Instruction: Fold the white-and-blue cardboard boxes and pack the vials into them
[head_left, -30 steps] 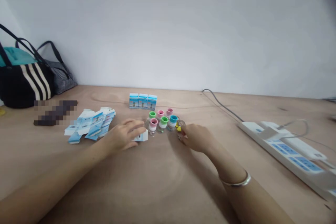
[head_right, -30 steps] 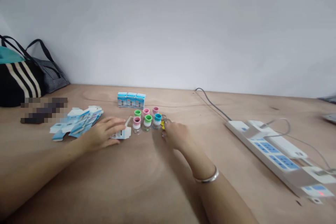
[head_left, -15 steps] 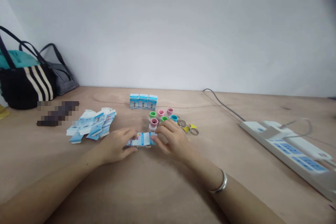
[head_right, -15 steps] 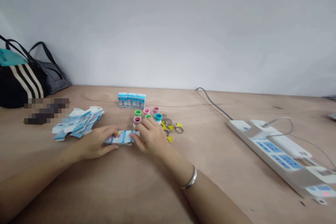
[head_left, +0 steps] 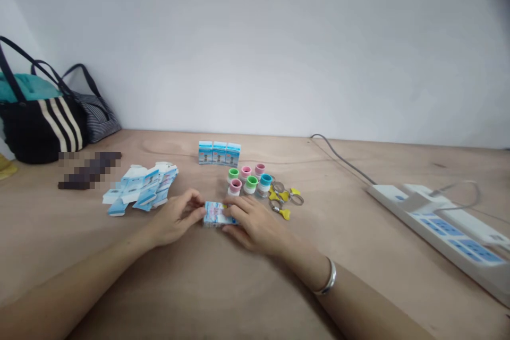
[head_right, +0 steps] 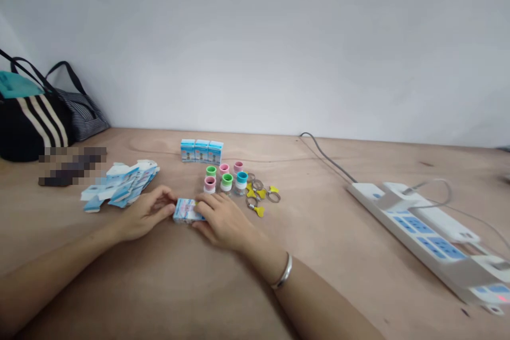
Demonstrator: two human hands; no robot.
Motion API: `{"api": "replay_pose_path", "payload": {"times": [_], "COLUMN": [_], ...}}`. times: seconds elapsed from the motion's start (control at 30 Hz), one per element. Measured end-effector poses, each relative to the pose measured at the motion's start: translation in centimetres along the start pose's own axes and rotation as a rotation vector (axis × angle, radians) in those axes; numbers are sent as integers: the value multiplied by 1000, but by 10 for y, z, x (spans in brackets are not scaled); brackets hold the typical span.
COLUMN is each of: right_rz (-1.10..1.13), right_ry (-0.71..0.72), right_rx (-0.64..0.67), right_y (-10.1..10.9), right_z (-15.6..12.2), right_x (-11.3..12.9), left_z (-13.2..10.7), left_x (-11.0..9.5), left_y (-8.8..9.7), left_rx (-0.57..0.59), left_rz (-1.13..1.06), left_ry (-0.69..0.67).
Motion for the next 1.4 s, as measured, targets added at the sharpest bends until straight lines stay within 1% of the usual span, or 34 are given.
{"api": "replay_pose_path", "payload": {"times": [0.03,0.1,0.17,0.23,0.3,0.37,0.47,0.57,0.67,0.73,0.83,0.93,1.03,1.13,1.23,1.33,1.4], "right_rz": [-5,-12,-16,-17,-18,-19,-32,-64,-111,-149,-178,-160,-131,-109,-90,-29,26], "right_ry": [-2,-1,0,2,6,10,11,8,9,16,57,123,163,149,57,-83,-145], "right_rx": [0,1,5,9,12,14,8,-16,-30,-14,46,100,128,100,6,-95,-147], "right_y": [1,2,2,1,1,1,1,-2,-7,-10,-12,-13,-16,-17,-13,-4,-1], "right_z": [0,0,0,0,-1,-2,-3,-3,-3,-3,-4,-5,-5,-4,-3,-1,1], "right_x": [0,0,1,1,0,0,-1,-2,-1,1,3,4,4,4,4,2,-1], "left_z": [1,3,4,3,2,0,-3,-4,-5,-7,-11,-12,-12,-10,-6,0,4], "left_x": [2,6,7,7,7,7,5,-2,-11,-13,-11,-5,-1,-2,-3,-5,-5], "left_y": [-3,-9,-14,-16,-15,-11,-4,-1,-7,-14,-24,-30,-33,-31,-24,-15,-11], "left_rx": [-17,-49,-77,-98,-116,-133,-169,-174,-99,-60,-63,-65,-49,-74,-145,-251,-292], "left_rz": [-58,-129,-125,-21,144,285,428,593,754,830,895,950,948,900,811,644,546], "left_ry": [11,-19,-75,-123,-164,-197,-245,-364,-511,-582,-659,-723,-775,-782,-703,-629,-600]}}
Point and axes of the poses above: each hand's wrist, its own z-axis towards the middle knuckle, its own y-axis out of the back of the hand, x = y × z, the point moved 2 cm from there along z, towards the middle knuckle
